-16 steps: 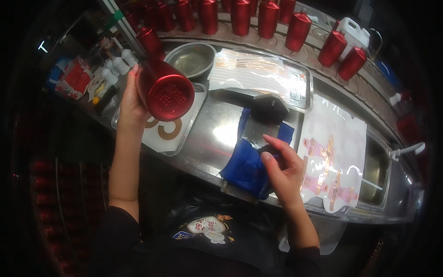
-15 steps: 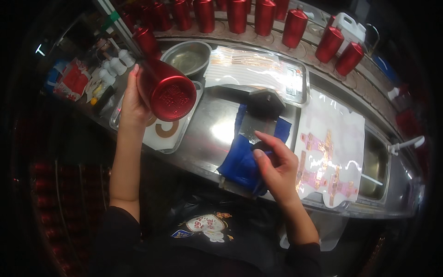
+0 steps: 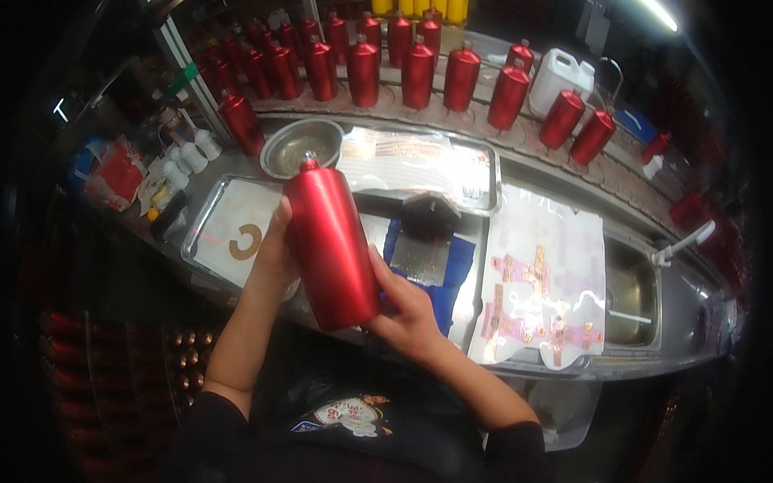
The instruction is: The person applies a gold circular sticker to the neck of a red cylindrical container, then smooths a red label around the body of the container. The person handles the container and stickers with gloved hands at a stainless steel workstation.
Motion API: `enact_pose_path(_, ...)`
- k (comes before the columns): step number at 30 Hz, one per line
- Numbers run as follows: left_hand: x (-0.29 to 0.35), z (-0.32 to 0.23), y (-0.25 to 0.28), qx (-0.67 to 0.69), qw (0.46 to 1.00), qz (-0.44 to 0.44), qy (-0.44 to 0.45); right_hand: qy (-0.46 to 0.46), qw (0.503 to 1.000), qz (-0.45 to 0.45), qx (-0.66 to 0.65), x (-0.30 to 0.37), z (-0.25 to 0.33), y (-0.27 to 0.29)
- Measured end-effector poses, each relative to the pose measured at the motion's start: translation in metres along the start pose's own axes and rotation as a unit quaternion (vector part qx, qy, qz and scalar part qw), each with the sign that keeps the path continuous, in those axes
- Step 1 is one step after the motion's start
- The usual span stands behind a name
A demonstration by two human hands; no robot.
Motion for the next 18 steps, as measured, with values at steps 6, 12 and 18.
enact_pose_path(6,-0.002,-0.027,-0.004,-0.323,0.945,0.054,0.006,0.136,0.925,-0.039,0.353,0.024,0.008,-0.004)
enact_pose_path(12,0.004,-0.016,-0.023,-0.404,0.877,0.191,-0.177,0.047,0.975,-0.024,0.217,-0.014,0.015,0.032)
enact_pose_path(18,-0.007,-0.011,-0.009,-0.339,0.880,0.314,-0.107,-0.030,0.953,-0.224,0.200,-0.145,-0.003,0.138)
Point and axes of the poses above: each hand's wrist, its own x-axis away from the middle knuckle, its own y-axis out of the back of the hand, z = x × y, the point moved 8 cm from there along -x, towards the middle knuckle, and after that the axes turned 13 degrees about -y, right-handed, at the moved point
